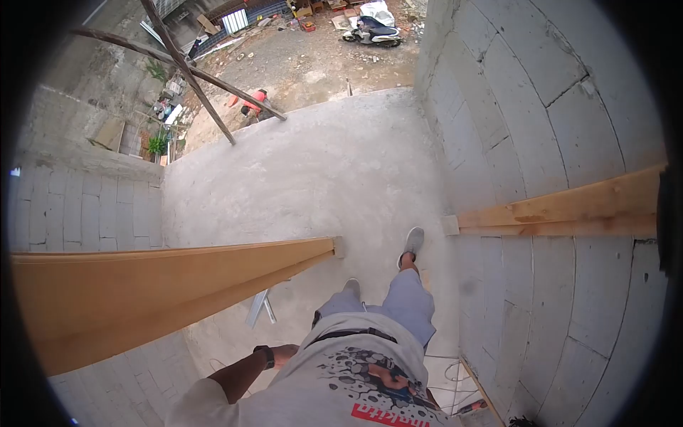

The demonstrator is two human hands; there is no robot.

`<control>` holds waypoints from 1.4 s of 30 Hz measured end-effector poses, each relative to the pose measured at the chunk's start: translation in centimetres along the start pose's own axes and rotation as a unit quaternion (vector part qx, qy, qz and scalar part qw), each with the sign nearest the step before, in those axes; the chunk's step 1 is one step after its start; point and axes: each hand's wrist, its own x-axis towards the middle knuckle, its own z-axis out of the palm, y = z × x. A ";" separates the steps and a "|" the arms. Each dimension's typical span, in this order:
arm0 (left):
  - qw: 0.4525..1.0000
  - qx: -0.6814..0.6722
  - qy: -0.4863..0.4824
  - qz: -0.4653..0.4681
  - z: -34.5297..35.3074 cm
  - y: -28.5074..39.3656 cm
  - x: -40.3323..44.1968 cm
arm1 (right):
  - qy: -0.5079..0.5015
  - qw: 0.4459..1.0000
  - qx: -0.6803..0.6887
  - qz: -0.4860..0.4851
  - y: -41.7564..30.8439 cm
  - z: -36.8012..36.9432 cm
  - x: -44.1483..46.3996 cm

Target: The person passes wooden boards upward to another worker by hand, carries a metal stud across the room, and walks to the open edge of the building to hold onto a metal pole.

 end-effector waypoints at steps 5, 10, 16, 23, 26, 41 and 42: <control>0.984 0.125 0.028 0.124 4.0 7.6 5.3 | -0.079 0.996 -0.013 0.033 -4.4 -16.6 10.0; 0.959 0.124 0.148 0.209 8.5 13.2 7.4 | -0.113 0.993 -0.009 0.032 -10.9 -30.5 17.5; 0.971 0.081 0.159 0.157 10.0 21.5 5.8 | -0.158 0.986 -0.056 0.020 -18.6 -40.3 25.7; 0.954 0.185 0.188 0.142 1.1 27.4 14.0 | -0.209 0.970 -0.112 0.043 -28.6 -45.2 34.8; 0.947 0.211 0.181 0.164 -2.4 33.3 12.0 | -0.231 0.962 -0.131 0.065 -33.9 -47.3 37.7; 0.932 0.103 0.099 0.333 -12.1 50.5 -6.0 | -0.345 0.910 -0.197 0.115 -54.3 -59.3 51.2; 0.924 0.050 0.072 0.373 -12.7 50.7 -4.9 | -0.357 0.912 -0.191 0.069 -54.8 -60.2 53.1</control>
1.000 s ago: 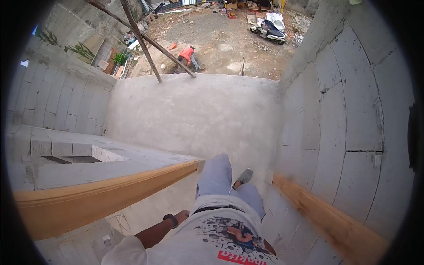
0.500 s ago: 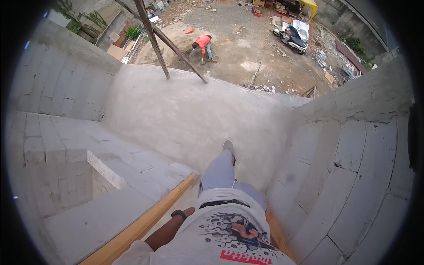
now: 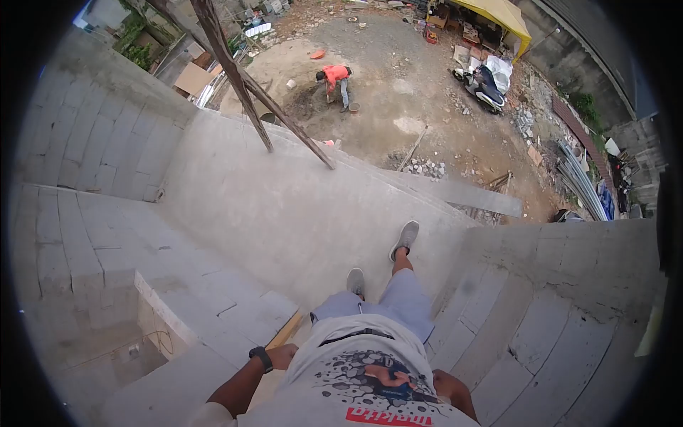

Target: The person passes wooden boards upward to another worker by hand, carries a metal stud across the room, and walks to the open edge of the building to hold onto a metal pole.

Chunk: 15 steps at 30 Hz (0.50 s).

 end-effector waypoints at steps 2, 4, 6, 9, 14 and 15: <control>0.997 0.010 0.064 -0.039 -1.1 -2.3 2.0 | 0.020 0.999 -0.008 -0.041 1.3 -4.0 2.5; 0.985 -0.042 0.155 -0.055 -2.4 -1.3 4.0 | 0.057 0.996 0.042 -0.051 2.6 -8.8 4.5; 0.949 -0.159 0.268 -0.042 -3.5 2.2 6.5 | 0.060 0.979 0.168 -0.099 -3.8 -14.5 3.2; 0.822 -0.496 0.280 0.002 -4.7 8.9 10.4 | 0.071 0.972 0.193 -0.111 -10.4 -22.7 3.5; 0.911 -0.195 0.360 -0.046 -5.7 18.6 15.3 | 0.136 0.980 -0.118 -0.083 -15.2 -31.0 5.7; 0.926 -0.161 0.340 -0.041 -5.4 19.3 15.9 | 0.140 0.981 -0.113 -0.067 -14.0 -31.9 6.1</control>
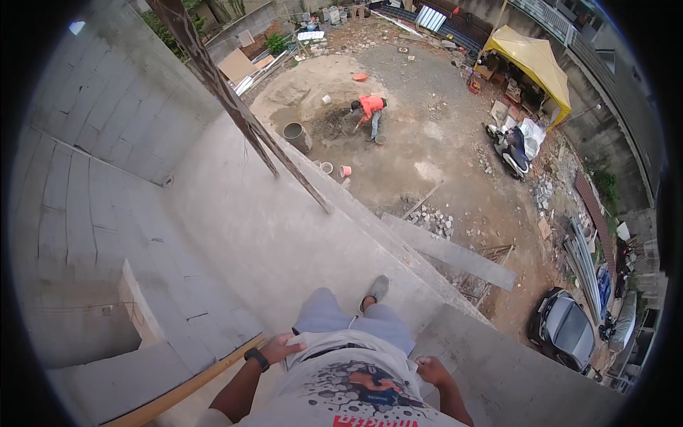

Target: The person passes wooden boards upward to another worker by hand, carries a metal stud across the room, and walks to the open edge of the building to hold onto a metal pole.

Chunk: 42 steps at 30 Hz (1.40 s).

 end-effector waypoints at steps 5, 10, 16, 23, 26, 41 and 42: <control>0.999 0.031 0.036 -0.007 0.3 5.2 1.8 | 0.076 0.969 -0.221 -0.078 3.3 -2.7 1.6; 0.957 0.217 0.130 0.142 -0.6 10.1 3.0 | 0.171 0.957 -0.183 -0.144 5.3 -1.2 10.9; 0.879 0.391 0.007 0.274 -2.2 13.7 8.4 | 0.096 0.989 -0.034 -0.107 -14.5 -5.4 9.0; 0.940 0.216 -0.033 0.261 -6.2 13.8 10.4 | -0.033 0.981 -0.049 -0.187 -21.7 -2.6 8.2; 0.976 0.060 -0.054 0.201 -7.4 15.4 8.7 | 0.016 0.962 -0.096 -0.254 -21.1 -1.0 9.9; 0.971 0.024 -0.231 0.053 -8.5 17.9 15.4 | -0.025 0.959 -0.073 -0.272 -22.4 -1.2 11.3; 0.976 0.021 -0.212 0.055 -8.3 17.3 16.0 | -0.003 0.963 -0.070 -0.262 -22.5 -1.4 11.1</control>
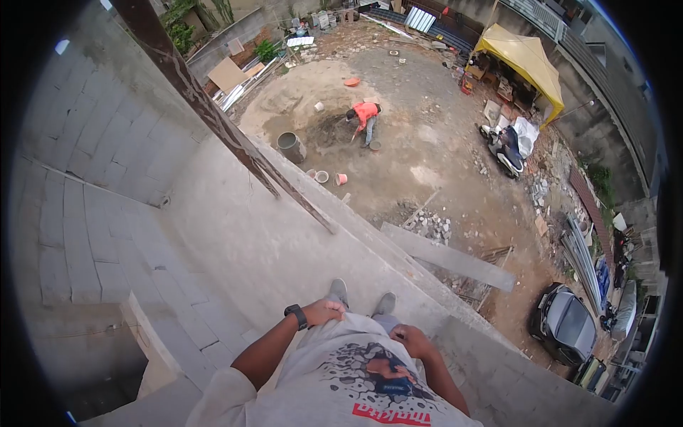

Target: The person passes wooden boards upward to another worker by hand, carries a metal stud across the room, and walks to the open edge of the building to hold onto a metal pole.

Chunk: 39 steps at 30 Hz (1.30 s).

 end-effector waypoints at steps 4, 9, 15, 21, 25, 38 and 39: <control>0.998 -0.009 0.062 0.019 0.7 -2.5 1.5 | 0.125 0.988 0.056 0.069 -0.4 -1.4 -1.6; 0.968 -0.194 0.150 0.053 3.3 -0.9 1.6 | 0.179 0.969 0.145 0.089 -1.2 -3.5 -2.9; 0.983 -0.042 0.175 0.048 5.8 -3.3 2.3 | 0.061 0.990 0.122 0.028 1.2 -6.5 -2.0; 0.954 -0.010 0.299 0.023 6.3 -1.7 1.2 | -0.037 0.999 -0.014 -0.015 4.3 -5.8 -0.5; 0.905 -0.031 0.421 0.051 5.5 -6.6 0.4 | 0.000 0.999 -0.037 -0.007 4.5 -3.2 -0.6; 0.902 -0.393 0.180 0.008 9.4 -13.8 -3.7 | -0.098 0.974 0.056 0.195 7.6 -7.8 -6.5; 0.906 -0.400 0.136 -0.012 9.3 -14.4 -4.8 | -0.126 0.964 0.070 0.222 7.9 -7.7 -7.1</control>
